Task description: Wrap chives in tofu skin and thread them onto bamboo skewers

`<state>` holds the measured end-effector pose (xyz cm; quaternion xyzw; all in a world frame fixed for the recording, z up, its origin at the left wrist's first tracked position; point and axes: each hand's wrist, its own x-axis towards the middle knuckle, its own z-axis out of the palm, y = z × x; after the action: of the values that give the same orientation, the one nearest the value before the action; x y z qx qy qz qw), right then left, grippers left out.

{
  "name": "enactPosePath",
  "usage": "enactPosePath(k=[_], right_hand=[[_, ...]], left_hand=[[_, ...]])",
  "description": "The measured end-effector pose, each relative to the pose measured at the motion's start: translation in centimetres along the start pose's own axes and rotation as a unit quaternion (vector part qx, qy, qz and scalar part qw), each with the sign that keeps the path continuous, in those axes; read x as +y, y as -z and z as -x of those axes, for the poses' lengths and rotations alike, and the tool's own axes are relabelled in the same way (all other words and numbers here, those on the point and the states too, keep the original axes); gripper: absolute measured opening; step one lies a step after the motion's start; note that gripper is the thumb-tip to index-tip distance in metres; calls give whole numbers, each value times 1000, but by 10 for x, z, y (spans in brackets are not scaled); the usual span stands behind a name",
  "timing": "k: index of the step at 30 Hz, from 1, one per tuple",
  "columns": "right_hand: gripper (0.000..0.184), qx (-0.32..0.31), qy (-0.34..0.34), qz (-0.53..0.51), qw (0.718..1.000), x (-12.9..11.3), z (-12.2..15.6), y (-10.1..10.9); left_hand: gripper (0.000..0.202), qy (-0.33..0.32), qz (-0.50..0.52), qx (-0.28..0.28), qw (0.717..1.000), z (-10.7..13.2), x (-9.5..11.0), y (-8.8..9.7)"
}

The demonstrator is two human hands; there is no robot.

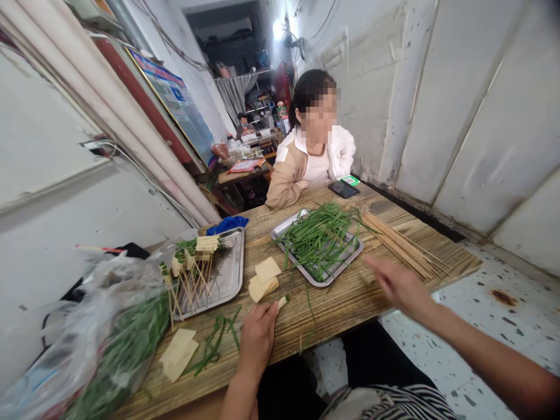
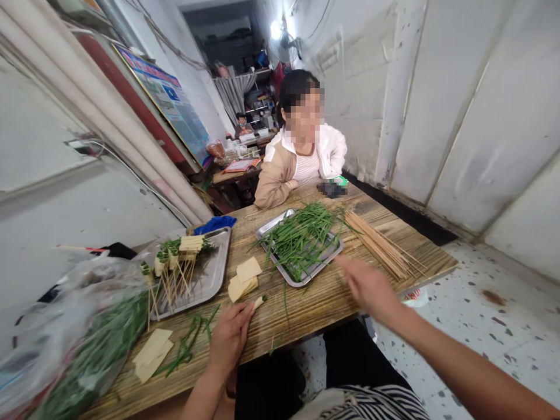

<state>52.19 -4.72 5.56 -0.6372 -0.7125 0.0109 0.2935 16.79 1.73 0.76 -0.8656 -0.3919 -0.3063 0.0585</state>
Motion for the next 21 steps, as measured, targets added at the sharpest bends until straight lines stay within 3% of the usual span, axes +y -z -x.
enactPosePath(k=[2, 4, 7, 21], right_hand=[[43, -49, 100, -36, 993, -32, 25, -22], [45, -109, 138, -45, 983, -54, 44, -43], [46, -140, 166, -39, 975, -69, 62, -61], [45, -146, 159, 19, 976, -71, 79, -57]], left_hand=[[25, 13, 0, -2, 1000, 0, 1, -1], [25, 20, -5, -8, 1000, 0, 2, -2], [25, 20, -12, -14, 1000, 0, 2, -2], [21, 29, 3, -8, 1000, -3, 6, -1]])
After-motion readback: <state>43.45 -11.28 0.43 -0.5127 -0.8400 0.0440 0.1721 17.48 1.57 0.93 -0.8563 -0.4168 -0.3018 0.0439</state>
